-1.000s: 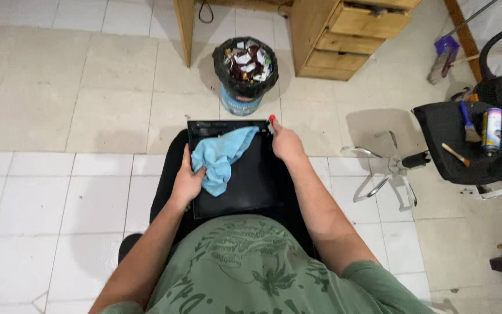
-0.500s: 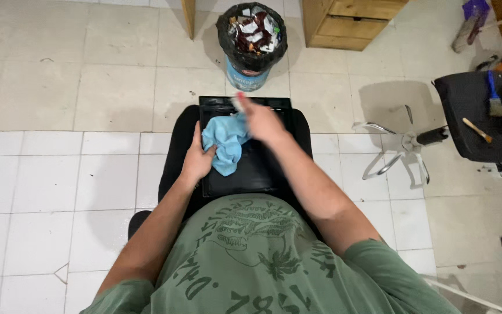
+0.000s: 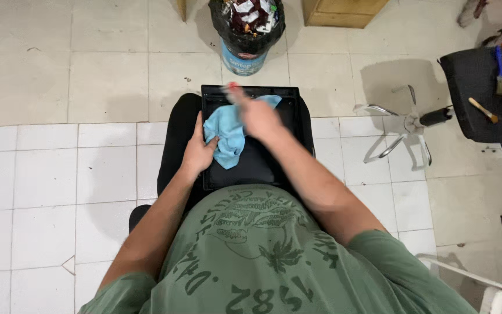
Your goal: The person cleans a black PlayStation 3 console using a blue microfiber cloth and a red-handled brush. They scrub the surface, spray a cleaning agent, and wipe the console repeatedly, flipping it over to clean both sides.
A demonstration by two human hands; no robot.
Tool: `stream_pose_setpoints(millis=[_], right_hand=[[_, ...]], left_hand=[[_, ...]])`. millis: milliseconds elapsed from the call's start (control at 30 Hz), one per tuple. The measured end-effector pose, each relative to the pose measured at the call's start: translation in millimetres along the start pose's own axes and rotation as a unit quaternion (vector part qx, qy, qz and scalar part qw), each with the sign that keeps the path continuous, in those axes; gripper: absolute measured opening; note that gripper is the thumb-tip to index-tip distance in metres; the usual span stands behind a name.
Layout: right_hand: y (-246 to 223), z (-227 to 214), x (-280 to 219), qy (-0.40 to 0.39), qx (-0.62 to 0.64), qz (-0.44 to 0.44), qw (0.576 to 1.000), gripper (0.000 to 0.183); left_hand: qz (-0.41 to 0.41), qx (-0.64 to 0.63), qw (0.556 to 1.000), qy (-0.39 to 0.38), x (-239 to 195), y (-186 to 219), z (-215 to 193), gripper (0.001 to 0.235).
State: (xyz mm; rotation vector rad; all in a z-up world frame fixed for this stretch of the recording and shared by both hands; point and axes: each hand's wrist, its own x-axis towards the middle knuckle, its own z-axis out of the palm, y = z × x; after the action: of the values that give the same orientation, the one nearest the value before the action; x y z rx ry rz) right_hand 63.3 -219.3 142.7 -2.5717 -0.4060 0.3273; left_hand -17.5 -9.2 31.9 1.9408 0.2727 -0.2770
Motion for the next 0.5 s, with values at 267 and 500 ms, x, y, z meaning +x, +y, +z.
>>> stream_pose_setpoints(millis=[267,500], right_hand=[[1.6,-16.5,16.2,-0.008,-0.032,-0.053,0.998,0.059],[79.7,-20.3,43.7,0.020,0.075,-0.018,0.997,0.054]], left_hand=[[0.003,-0.020,1.000,0.022,0.5,-5.3,1.0,0.093],[0.042,-0.040,0.998,0.031,-5.1,20.3,-13.4,0.094]])
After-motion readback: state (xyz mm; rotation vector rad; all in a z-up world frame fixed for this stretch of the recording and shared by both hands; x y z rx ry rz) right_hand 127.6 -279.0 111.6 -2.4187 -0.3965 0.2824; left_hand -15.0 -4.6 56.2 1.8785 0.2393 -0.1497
